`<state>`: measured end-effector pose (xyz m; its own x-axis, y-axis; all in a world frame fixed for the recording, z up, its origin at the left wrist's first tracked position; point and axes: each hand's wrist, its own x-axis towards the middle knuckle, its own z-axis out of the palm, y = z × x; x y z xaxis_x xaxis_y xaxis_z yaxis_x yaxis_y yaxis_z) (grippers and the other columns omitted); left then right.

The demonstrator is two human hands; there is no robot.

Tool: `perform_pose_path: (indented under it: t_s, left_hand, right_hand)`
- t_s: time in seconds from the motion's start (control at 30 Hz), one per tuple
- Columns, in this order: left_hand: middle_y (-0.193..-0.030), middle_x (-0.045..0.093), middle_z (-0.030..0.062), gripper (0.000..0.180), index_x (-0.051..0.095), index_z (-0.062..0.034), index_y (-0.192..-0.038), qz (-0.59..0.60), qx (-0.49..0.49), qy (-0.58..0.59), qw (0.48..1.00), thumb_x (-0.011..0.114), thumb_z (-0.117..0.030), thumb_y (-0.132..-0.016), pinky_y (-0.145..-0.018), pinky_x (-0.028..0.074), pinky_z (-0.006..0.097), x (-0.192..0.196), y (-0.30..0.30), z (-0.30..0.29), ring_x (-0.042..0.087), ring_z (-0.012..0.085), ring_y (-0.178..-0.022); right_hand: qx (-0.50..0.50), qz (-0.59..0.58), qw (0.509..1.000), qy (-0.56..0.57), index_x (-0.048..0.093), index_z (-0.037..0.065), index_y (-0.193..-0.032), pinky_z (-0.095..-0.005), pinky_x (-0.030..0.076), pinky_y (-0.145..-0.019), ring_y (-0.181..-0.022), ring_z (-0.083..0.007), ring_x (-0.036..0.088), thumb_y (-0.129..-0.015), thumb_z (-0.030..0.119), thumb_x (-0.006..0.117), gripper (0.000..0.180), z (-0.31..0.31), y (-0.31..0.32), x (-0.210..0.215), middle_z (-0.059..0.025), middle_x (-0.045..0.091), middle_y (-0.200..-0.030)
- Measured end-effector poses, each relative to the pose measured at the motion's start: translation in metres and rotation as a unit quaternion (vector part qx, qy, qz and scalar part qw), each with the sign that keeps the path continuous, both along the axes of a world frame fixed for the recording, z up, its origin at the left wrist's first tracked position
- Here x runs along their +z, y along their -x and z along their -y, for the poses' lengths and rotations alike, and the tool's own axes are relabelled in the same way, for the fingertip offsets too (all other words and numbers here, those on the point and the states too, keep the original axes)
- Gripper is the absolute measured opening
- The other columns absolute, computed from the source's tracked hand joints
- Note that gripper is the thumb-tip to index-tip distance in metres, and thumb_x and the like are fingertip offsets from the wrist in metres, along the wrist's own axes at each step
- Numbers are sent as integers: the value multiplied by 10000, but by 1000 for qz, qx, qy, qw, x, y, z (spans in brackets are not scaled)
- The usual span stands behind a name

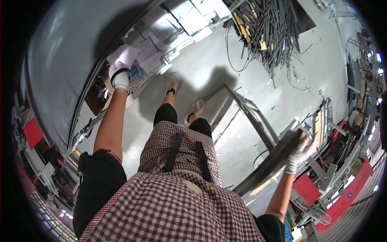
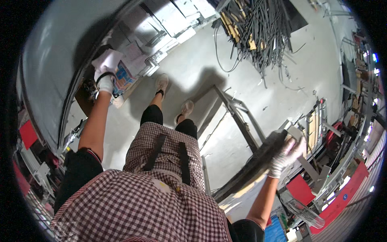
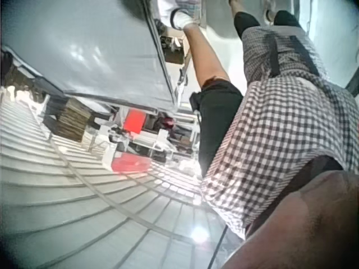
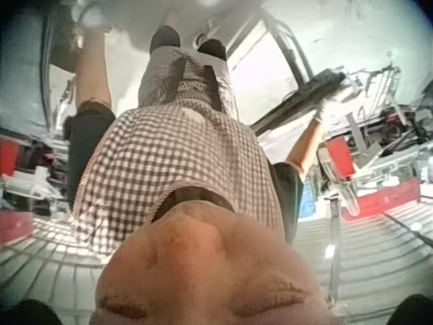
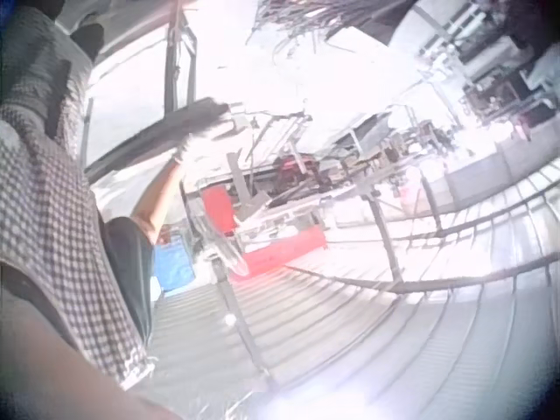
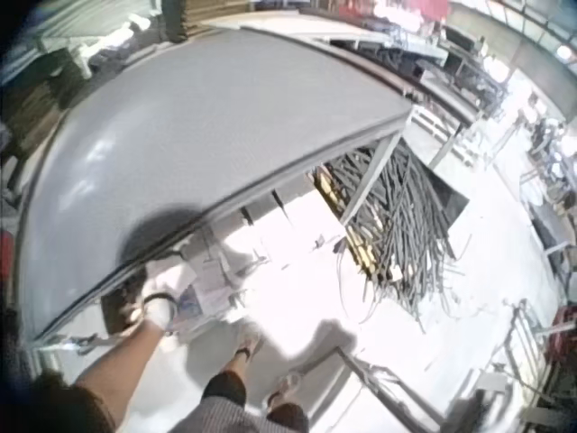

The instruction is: Sorting through a stack of product qualification labels and applying them to bundles of black industrial strips using tape.

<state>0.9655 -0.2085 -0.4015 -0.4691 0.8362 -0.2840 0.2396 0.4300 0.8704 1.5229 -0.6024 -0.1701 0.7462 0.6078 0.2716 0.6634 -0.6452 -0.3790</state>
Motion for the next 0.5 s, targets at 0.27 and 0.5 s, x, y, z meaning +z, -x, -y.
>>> perform_pose_path:
  t_s: [0.27, 0.5]
  left_hand:
    - [-928, 603, 81, 305, 548, -22, -1191, 600, -315, 242, 694, 500, -241, -984, -465, 412, 205, 188, -53, 202, 527, 97, -662]
    - [-1039, 625, 102, 385, 512, 18, -1258, 828, -97, 177, 523, 500, -268, -1000, -504, 513, 248, 299, -49, 243, 587, 126, -719]
  right_hand:
    - [411, -364, 835, -39, 398, -7, -1423, -381, 357, -1088, -1256, -284, 488, -672, 373, 860, 960, -148, 220, 34, -141, 521, -1349]
    - [435, -729, 528, -6, 566, -10, -1232, -275, 491, -894, -985, -106, 603, -889, 130, 698, 394, -201, 307, 109, -50, 668, -1092]
